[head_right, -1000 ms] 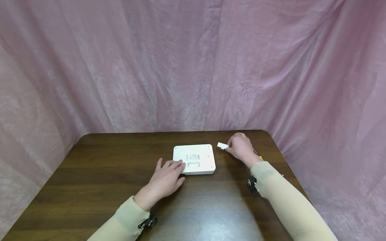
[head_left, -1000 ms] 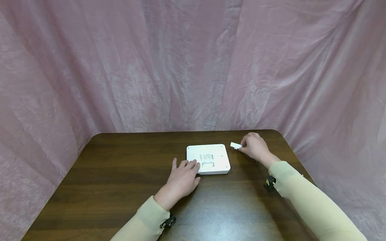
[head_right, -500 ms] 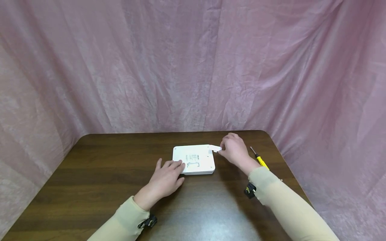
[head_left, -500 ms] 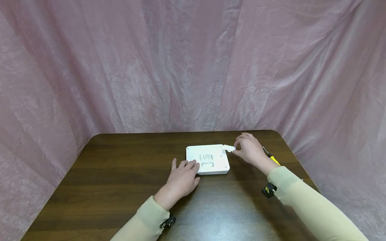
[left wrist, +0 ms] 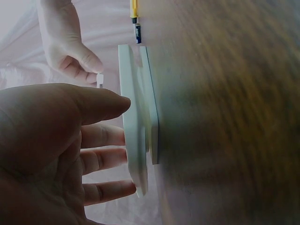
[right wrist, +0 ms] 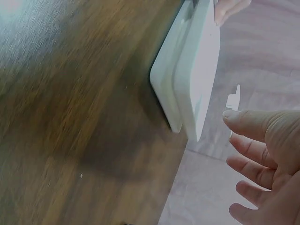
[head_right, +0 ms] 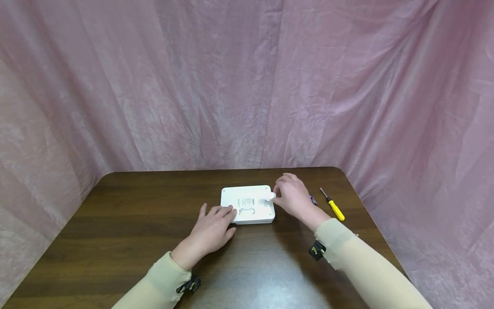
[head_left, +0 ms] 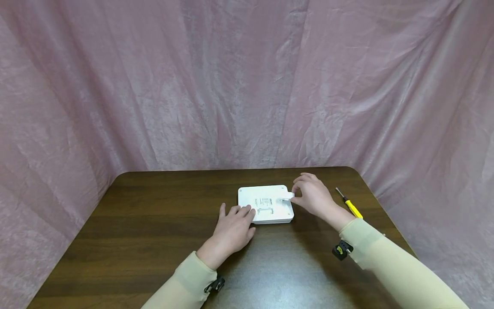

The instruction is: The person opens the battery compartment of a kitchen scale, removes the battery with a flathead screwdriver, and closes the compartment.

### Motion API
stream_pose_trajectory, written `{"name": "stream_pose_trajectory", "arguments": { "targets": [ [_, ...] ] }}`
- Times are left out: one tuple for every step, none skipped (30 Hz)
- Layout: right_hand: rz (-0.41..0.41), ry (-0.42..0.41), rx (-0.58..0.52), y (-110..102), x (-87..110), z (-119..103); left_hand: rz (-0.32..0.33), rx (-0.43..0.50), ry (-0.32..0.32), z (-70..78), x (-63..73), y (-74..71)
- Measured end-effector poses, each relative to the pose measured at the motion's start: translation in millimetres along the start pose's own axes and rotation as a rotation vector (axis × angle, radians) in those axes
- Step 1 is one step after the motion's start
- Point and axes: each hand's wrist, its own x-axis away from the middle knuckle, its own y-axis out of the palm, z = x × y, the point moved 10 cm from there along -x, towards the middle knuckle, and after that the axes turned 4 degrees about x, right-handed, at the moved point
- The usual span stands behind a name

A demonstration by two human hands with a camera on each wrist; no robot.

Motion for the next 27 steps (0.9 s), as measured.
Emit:
{"name": "stream_pose_trajectory", "arguments": {
  "targets": [
    [0.0, -0.009, -0.001, 0, 0.1, -3, -0.001, 0.0, 0.0, -0.1, 0.1, 0.1],
    [-0.002, -0.016, -0.002, 0, 0.1, -6, 0.0, -0.001, 0.0, -0.2, 0.0, 0.0],
    [-0.007, -0.021, -0.003, 0, 0.0, -9, 0.0, -0.001, 0.0, -0.2, -0.2, 0.0],
    [-0.012, -0.025, -0.005, 1, -0.1, -11, 0.0, -0.002, 0.0, -0.2, -0.2, 0.0],
    [-0.019, -0.03, -0.007, 2, -0.3, -14, -0.001, -0.003, -0.001, -0.3, -0.1, 0.0],
    [-0.026, -0.037, -0.009, 3, -0.5, -17, -0.002, -0.003, -0.002, -0.2, 0.0, 0.0],
    [-0.035, -0.04, -0.011, 4, -0.6, -19, -0.002, -0.004, -0.002, -0.1, -0.2, 0.0],
    [-0.041, -0.044, -0.016, 5, -0.8, -22, -0.002, -0.005, -0.001, 0.1, -0.4, 0.0],
    [-0.046, -0.05, -0.023, 6, -1.1, -24, -0.002, -0.006, -0.001, 0.2, -0.5, 0.0],
    [-0.052, -0.057, -0.03, 6, -1.5, -27, -0.003, -0.008, -0.002, 0.1, -0.5, 0.2],
    [-0.058, -0.066, -0.036, 7, -1.8, -30, -0.005, -0.009, -0.002, 0.0, -0.5, 0.5],
    [-0.063, -0.074, -0.04, 8, -2.3, -33, -0.006, -0.009, -0.002, 0.0, -0.8, 0.6],
    [-0.071, -0.078, -0.048, 9, -2.9, -35, -0.007, -0.011, -0.003, -0.2, -0.9, 0.9],
    [-0.078, -0.084, -0.054, 11, -3.7, -37, -0.008, -0.011, -0.004, -0.3, -0.9, 1.0],
    [-0.085, -0.088, -0.06, 13, -4.4, -40, -0.007, -0.01, -0.005, -0.4, -0.8, 0.9],
    [-0.091, -0.094, -0.06, 14, -5.1, -42, -0.008, -0.008, -0.006, -0.5, -0.8, 0.8],
    [-0.096, -0.099, -0.062, 16, -5.6, -44, -0.009, -0.007, -0.007, -0.5, -0.8, 0.8],
    [-0.1, -0.104, -0.063, 17, -6.0, -46, -0.011, -0.006, -0.008, -0.6, -1.1, 1.0],
    [-0.106, -0.105, -0.068, 18, -6.3, -47, -0.011, -0.004, -0.008, -0.6, -1.1, 0.7],
    [-0.11, -0.11, -0.067, 20, -6.5, -49, -0.01, -0.002, -0.008, -0.8, -1.3, 0.5],
    [-0.113, -0.117, -0.066, 20, -6.6, -51, -0.012, -0.001, -0.009, -0.7, -1.3, 0.3],
    [-0.115, -0.125, -0.065, 21, -6.7, -54, -0.014, -0.001, -0.009, -0.9, -1.4, 0.4],
    [-0.118, -0.131, -0.066, 22, -7.0, -55, -0.015, -0.001, -0.01, -1.1, -1.5, 0.5],
    [-0.122, -0.138, -0.066, 23, -7.2, -57, -0.012, -0.001, -0.009, -1.1, -1.7, 0.4],
    [-0.125, -0.144, -0.064, 24, -7.6, -59, -0.011, -0.001, -0.009, -1.1, -1.7, 0.1],
    [-0.128, -0.151, -0.06, 25, -7.9, -61, -0.013, -0.002, -0.009, -1.3, -1.8, 0.5],
    [-0.131, -0.159, -0.056, 26, -8.3, -63, -0.014, -0.002, -0.01, -1.4, -1.9, 0.8]
  ]
}}
